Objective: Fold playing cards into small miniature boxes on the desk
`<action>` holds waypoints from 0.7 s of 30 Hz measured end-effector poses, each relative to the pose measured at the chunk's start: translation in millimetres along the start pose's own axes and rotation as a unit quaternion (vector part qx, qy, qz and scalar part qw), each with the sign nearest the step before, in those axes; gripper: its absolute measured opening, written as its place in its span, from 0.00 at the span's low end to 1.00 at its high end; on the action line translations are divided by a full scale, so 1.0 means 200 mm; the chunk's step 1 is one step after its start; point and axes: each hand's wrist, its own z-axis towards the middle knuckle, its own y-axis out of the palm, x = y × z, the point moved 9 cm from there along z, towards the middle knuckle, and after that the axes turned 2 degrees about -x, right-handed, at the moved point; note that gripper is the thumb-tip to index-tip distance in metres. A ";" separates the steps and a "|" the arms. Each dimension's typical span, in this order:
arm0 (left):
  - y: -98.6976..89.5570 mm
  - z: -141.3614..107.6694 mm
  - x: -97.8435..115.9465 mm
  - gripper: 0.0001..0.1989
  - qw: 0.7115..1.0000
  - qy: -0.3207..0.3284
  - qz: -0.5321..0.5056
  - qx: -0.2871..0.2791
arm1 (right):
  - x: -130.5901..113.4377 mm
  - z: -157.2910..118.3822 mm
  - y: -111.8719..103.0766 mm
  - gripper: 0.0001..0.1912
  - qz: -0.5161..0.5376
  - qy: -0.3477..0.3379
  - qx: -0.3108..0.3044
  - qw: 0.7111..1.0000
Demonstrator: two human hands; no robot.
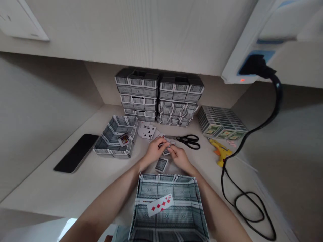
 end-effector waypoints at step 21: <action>-0.23 0.00 -0.21 0.16 0.971 -0.083 0.183 0.132 | 0.06 -0.05 -0.24 0.19 -0.033 0.077 0.201 0.976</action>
